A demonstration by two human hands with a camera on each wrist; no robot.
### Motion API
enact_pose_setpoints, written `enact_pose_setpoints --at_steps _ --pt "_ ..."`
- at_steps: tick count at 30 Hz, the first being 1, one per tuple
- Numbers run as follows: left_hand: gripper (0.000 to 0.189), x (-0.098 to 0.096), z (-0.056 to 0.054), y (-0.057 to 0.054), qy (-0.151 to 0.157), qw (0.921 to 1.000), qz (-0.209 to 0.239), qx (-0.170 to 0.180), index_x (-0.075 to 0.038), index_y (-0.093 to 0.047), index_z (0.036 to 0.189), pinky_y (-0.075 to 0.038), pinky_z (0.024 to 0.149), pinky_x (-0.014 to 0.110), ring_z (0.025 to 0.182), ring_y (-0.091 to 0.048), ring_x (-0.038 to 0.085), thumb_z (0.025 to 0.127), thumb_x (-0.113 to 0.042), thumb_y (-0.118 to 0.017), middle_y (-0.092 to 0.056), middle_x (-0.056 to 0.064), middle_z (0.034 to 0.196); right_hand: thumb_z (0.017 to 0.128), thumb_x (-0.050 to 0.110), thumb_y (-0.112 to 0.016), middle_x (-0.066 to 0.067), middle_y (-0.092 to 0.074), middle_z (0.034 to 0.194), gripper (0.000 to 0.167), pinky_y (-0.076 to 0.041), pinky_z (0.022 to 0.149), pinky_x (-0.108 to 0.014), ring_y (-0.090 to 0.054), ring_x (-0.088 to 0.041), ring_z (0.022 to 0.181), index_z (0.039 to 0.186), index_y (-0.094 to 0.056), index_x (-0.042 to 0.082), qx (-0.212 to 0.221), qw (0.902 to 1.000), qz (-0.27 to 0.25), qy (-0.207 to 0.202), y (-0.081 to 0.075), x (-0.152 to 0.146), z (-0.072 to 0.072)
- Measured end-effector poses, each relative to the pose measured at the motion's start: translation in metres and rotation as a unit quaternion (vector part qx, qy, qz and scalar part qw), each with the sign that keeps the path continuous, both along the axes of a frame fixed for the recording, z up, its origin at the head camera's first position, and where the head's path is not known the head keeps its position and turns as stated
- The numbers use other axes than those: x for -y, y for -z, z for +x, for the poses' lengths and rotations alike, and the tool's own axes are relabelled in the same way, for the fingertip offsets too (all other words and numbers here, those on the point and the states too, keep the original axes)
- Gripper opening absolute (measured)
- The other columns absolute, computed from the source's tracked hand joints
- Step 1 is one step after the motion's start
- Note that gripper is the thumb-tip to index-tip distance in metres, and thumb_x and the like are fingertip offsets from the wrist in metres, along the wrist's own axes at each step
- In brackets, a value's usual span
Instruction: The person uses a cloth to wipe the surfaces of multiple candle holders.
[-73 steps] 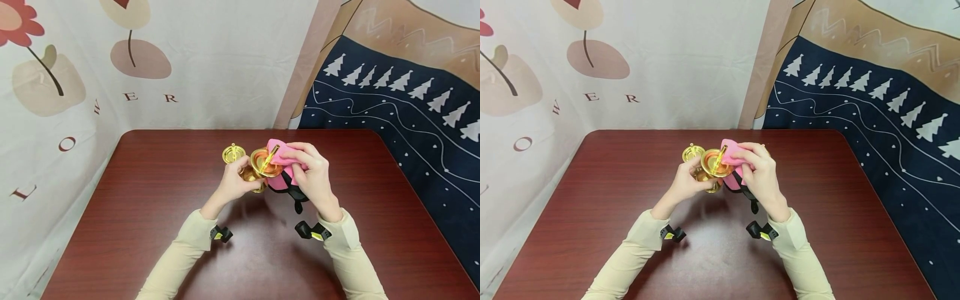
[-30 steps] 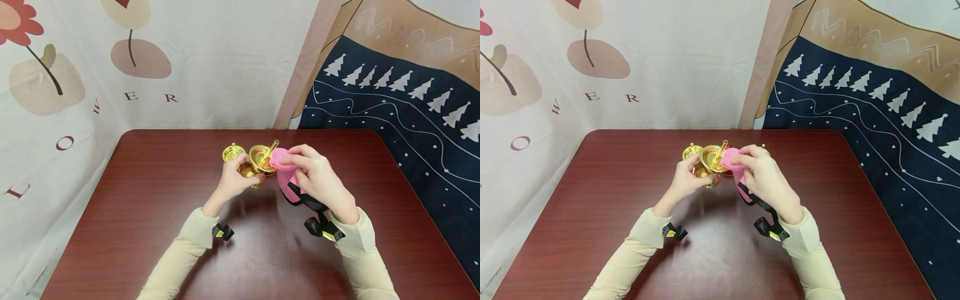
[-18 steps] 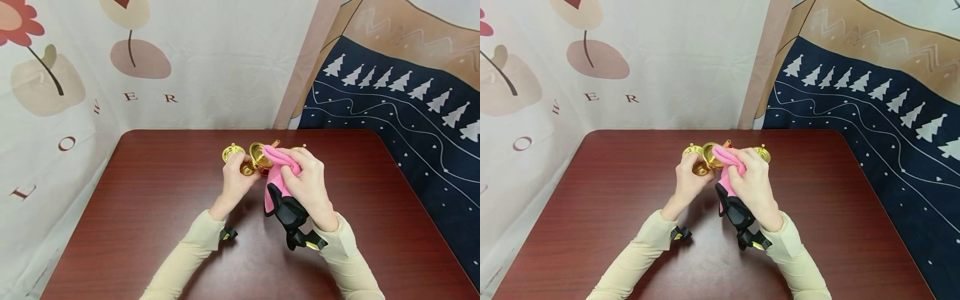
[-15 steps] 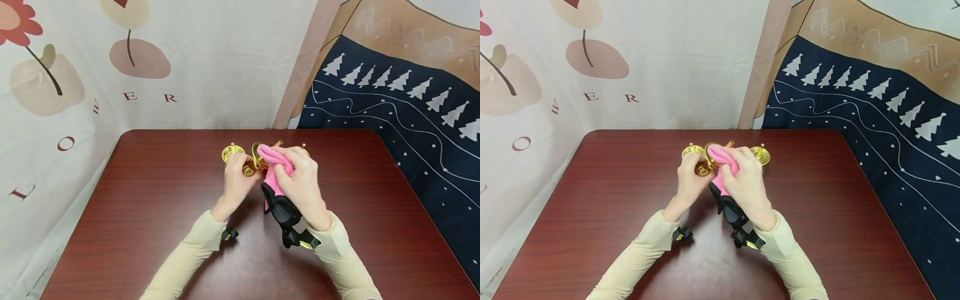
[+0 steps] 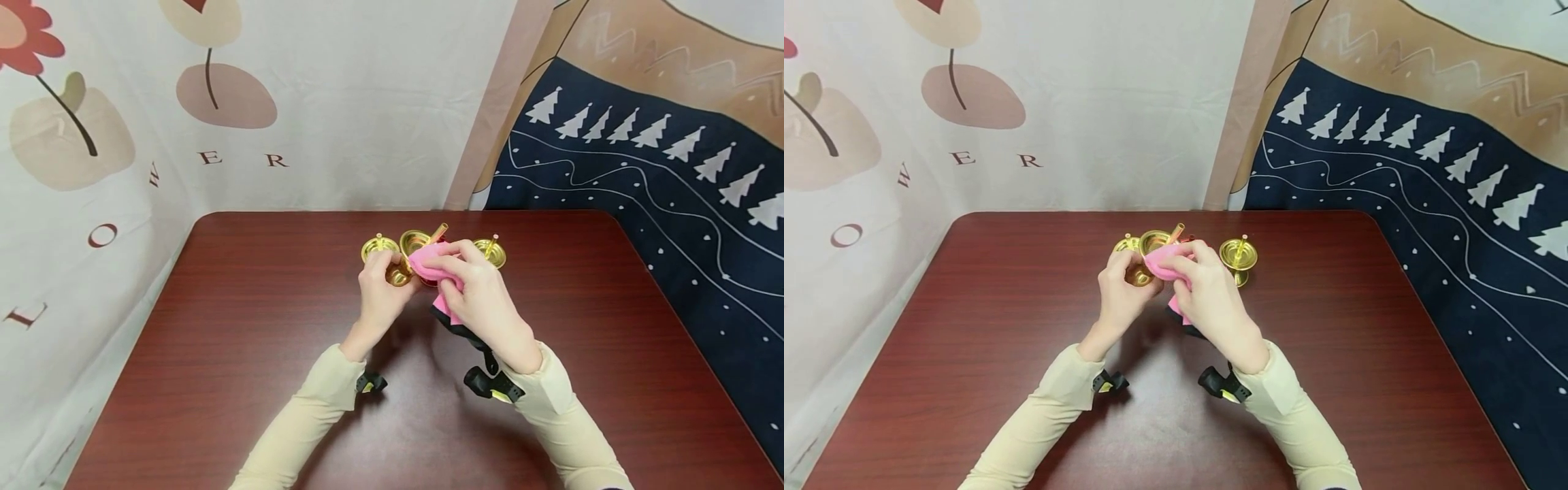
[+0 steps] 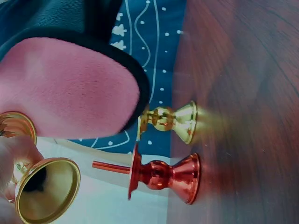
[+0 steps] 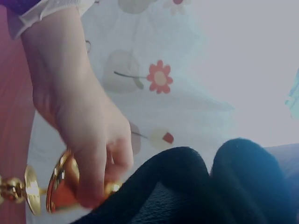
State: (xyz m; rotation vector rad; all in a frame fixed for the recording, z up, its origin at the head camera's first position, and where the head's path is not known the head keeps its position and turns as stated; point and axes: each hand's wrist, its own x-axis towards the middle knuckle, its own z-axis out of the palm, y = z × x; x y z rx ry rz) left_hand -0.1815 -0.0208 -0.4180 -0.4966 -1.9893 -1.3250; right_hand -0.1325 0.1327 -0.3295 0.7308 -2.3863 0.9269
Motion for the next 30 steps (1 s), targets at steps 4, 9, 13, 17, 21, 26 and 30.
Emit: enact_pose_setpoints --at_steps 4,9,13,17,21,26,30 --pt "0.029 0.002 0.001 -0.004 0.01 0.9993 0.02 0.03 -0.003 -0.055 0.077 -0.045 0.064 0.036 0.075 -0.053 0.024 0.059 -0.006 -0.078 -0.057 0.009 0.073 0.074 -0.012 -0.061 -0.014 -0.059 0.097 0.03 -0.04 0.053 -0.023 -0.052 -0.022 0.075 0.097 -0.072 0.003 0.021 0.9993 -0.007 0.03 0.002 -0.015 -0.007" --pt "0.028 0.004 0.002 -0.009 0.041 0.9927 0.05 0.102 -0.001 -0.056 0.079 -0.047 0.062 0.029 0.072 -0.057 0.02 0.062 -0.005 -0.078 -0.062 0.01 0.076 0.078 -0.01 -0.057 -0.013 -0.063 0.097 0.031 -0.039 0.058 -0.018 -0.05 -0.02 0.073 0.103 -0.07 0.002 0.096 0.989 -0.087 0.07 0.014 -0.03 -0.017" --pt "0.026 0.004 0.003 -0.016 0.078 0.9784 0.089 0.169 0.002 -0.058 0.084 -0.047 0.064 0.025 0.073 -0.058 0.019 0.067 -0.004 -0.077 -0.065 0.014 0.08 0.083 -0.003 -0.058 -0.016 -0.065 0.105 0.032 -0.046 0.07 -0.016 -0.054 -0.016 0.079 0.114 -0.065 0.001 0.202 0.9595 -0.187 0.059 0.026 -0.029 -0.022" --pt "0.026 0.004 0.004 -0.023 0.112 0.9639 0.118 0.211 0.005 -0.059 0.088 -0.047 0.069 0.026 0.078 -0.057 0.022 0.071 -0.004 -0.076 -0.064 0.017 0.084 0.087 -0.001 -0.058 -0.022 -0.061 0.113 0.035 -0.052 0.07 -0.019 -0.06 -0.011 0.081 0.123 -0.059 -0.003 0.287 0.9138 -0.287 0.016 0.033 -0.021 -0.021" --pt "0.025 0.004 0.005 -0.029 0.116 0.9586 0.119 0.231 0.006 -0.059 0.09 -0.047 0.07 0.029 0.08 -0.057 0.025 0.073 -0.005 -0.075 -0.063 0.019 0.086 0.088 -0.003 -0.057 -0.023 -0.06 0.117 0.037 -0.052 0.073 -0.02 -0.061 -0.008 0.084 0.125 -0.056 -0.004 0.289 0.8982 -0.331 0.005 0.033 -0.013 -0.02" --pt "0.029 0.005 0.007 -0.031 0.114 0.9579 0.082 0.251 0.005 -0.059 0.095 -0.049 0.073 0.032 0.083 -0.057 0.027 0.076 -0.009 -0.075 -0.064 0.018 0.092 0.088 -0.002 -0.057 -0.02 -0.059 0.121 0.039 -0.051 0.075 -0.02 -0.062 -0.009 0.088 0.127 -0.056 -0.002 0.301 0.8846 -0.356 0.015 0.032 -0.009 -0.021" --pt "0.039 0.008 0.008 -0.032 0.152 0.9548 0.054 0.25 0.008 -0.057 0.106 -0.049 0.081 0.038 0.092 -0.057 0.03 0.075 -0.007 -0.075 -0.062 0.021 0.102 0.089 0.003 -0.058 -0.014 -0.06 0.121 0.04 -0.051 0.076 -0.02 -0.061 -0.009 0.088 0.13 -0.054 0.001 0.329 0.8601 -0.388 0.036 0.031 -0.008 -0.021"
